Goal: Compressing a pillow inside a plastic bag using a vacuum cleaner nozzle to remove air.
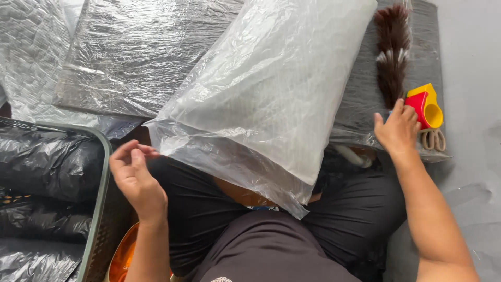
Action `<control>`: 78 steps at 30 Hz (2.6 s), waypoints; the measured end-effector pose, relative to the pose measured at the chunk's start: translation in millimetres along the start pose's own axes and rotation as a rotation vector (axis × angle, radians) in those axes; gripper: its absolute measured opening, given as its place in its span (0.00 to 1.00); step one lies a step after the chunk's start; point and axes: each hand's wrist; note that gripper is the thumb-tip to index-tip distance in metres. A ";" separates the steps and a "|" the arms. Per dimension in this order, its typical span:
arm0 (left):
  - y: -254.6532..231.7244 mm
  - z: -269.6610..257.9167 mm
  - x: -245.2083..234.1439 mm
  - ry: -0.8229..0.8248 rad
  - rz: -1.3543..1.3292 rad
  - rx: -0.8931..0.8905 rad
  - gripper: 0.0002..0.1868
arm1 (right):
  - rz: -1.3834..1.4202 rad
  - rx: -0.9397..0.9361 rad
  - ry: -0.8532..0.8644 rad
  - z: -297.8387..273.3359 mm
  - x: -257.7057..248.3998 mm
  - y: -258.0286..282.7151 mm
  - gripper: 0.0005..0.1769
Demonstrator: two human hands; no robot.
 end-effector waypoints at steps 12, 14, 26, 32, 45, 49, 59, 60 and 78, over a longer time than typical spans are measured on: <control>46.6 117.4 -8.4 0.332 0.054 -0.636 0.54 | 1.322 0.279 0.574 -43.7 -140.7 162.2 0.48; 62.0 126.3 -12.6 0.363 0.071 -0.667 0.53 | 1.396 0.273 0.519 -38.8 -80.4 150.0 0.43; 39.7 114.1 1.4 0.533 0.014 -0.548 0.24 | 1.728 0.299 0.239 -38.4 -89.8 162.4 0.22; 72.7 119.4 -3.1 0.521 -0.064 -0.379 0.22 | 1.793 0.303 0.178 -29.1 -103.4 176.7 0.19; 71.0 67.6 26.7 0.230 -0.419 -0.762 0.24 | 1.807 -0.358 0.295 59.2 -96.8 135.9 0.29; 69.9 83.9 49.2 0.252 -0.409 -0.728 0.27 | 1.787 -0.243 0.212 58.1 -78.6 143.7 0.26; 79.2 97.2 65.9 0.106 -0.438 -0.661 0.27 | 1.481 -0.109 -0.049 72.2 -45.9 179.0 0.32; 76.5 87.7 62.6 0.017 -0.453 -0.748 0.24 | 1.399 0.028 0.022 65.4 -40.8 175.1 0.38; 89.4 18.0 41.4 0.243 -0.357 -0.765 0.21 | 1.656 0.445 0.573 -79.3 -103.1 147.0 0.15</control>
Point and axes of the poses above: each hand's wrist, its own z-axis towards the middle knuckle, its own x-axis out of the palm, y = z × x, and after that the axes turned 7 degrees about -z, right-handed
